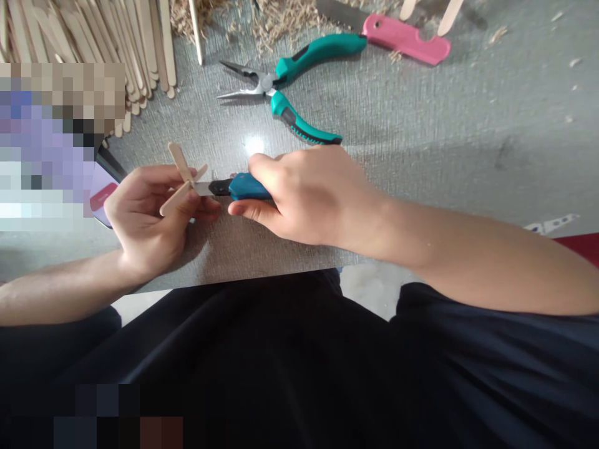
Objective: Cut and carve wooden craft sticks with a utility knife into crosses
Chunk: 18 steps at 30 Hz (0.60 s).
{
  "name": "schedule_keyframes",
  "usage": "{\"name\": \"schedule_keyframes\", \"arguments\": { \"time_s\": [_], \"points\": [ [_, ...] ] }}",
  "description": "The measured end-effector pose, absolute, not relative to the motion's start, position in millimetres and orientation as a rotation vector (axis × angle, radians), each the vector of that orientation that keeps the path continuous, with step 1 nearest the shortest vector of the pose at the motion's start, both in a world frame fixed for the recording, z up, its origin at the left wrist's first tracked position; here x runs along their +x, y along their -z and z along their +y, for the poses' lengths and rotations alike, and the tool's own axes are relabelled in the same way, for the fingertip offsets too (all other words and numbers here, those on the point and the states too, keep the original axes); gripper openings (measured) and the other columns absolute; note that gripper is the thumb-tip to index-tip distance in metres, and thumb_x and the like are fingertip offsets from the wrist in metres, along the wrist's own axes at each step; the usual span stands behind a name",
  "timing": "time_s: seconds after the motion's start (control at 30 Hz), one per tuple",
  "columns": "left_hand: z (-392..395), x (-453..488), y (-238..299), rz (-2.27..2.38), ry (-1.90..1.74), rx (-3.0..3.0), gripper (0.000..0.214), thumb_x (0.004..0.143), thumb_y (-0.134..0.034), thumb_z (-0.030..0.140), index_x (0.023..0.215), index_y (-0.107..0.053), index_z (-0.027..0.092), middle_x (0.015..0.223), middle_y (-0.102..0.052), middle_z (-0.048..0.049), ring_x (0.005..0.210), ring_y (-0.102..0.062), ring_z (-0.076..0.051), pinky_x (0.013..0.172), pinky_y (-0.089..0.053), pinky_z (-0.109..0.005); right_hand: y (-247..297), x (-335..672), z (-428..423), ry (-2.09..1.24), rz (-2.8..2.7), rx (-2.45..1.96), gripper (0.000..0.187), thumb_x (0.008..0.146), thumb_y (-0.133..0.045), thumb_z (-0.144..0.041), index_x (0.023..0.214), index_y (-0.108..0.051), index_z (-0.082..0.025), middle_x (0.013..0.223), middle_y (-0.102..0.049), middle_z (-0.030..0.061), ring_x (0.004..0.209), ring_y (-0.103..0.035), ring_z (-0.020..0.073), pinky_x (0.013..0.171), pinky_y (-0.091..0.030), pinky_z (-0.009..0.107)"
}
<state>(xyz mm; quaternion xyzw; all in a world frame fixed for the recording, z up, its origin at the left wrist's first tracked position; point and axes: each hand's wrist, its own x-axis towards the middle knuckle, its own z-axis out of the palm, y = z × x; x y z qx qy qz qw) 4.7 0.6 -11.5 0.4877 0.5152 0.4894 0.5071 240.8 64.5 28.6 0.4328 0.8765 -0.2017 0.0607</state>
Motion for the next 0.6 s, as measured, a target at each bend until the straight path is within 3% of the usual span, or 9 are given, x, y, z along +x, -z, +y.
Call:
{"name": "schedule_keyframes", "arguments": {
  "time_s": [0.17, 0.3, 0.47, 0.6],
  "points": [
    [1.5, 8.3, 6.3, 1.276, -1.193, 1.174, 0.018, 0.097, -0.087, 0.039, 0.106, -0.078, 0.026, 0.083, -0.081, 0.0012, 0.071, -0.082, -0.017, 0.057, -0.070, -0.025, -29.6, 239.0, 62.8, 0.579, 2.628, 1.320, 0.080, 0.108, -0.024, -0.083, 0.116, -0.074, -0.021, 0.083, -0.076, 0.0136, 0.069, -0.066, 0.0296, 0.060, -0.023, 0.039],
    [-1.3, 10.9, -1.1, 1.266, -1.311, 1.234, 0.016, 0.097, -0.088, 0.035, 0.105, -0.078, 0.025, 0.086, -0.083, 0.0016, 0.068, -0.081, -0.014, 0.051, -0.067, -0.021, -23.9, 243.9, 67.5, 0.547, 2.636, 1.415, 0.078, 0.107, -0.027, -0.084, 0.109, -0.073, -0.021, 0.070, -0.065, 0.0081, 0.061, -0.058, 0.0253, 0.060, -0.020, 0.037],
    [0.3, 8.6, 0.9, 1.263, -1.295, 1.078, 0.023, 0.092, -0.093, 0.037, 0.104, -0.078, 0.024, 0.088, -0.085, -0.0007, 0.063, -0.081, -0.015, 0.046, -0.065, -0.021, -14.6, 253.1, 77.5, 0.832, 2.758, 1.538, 0.077, 0.101, -0.035, -0.094, 0.090, -0.065, -0.024, 0.060, -0.045, 0.0014, 0.056, -0.045, 0.0203, 0.061, -0.025, 0.036],
    [6.4, 7.4, 6.7, 1.153, -1.230, 0.899, 0.029, 0.089, -0.095, 0.041, 0.107, -0.078, 0.026, 0.086, -0.085, 0.0008, 0.064, -0.081, -0.015, 0.045, -0.063, -0.019, -15.1, 251.9, 78.2, 1.145, 2.839, 1.634, 0.066, 0.103, -0.046, -0.088, 0.087, -0.059, -0.025, 0.062, -0.051, -0.0015, 0.055, -0.046, 0.0163, 0.059, -0.031, 0.035]
  ]
}}
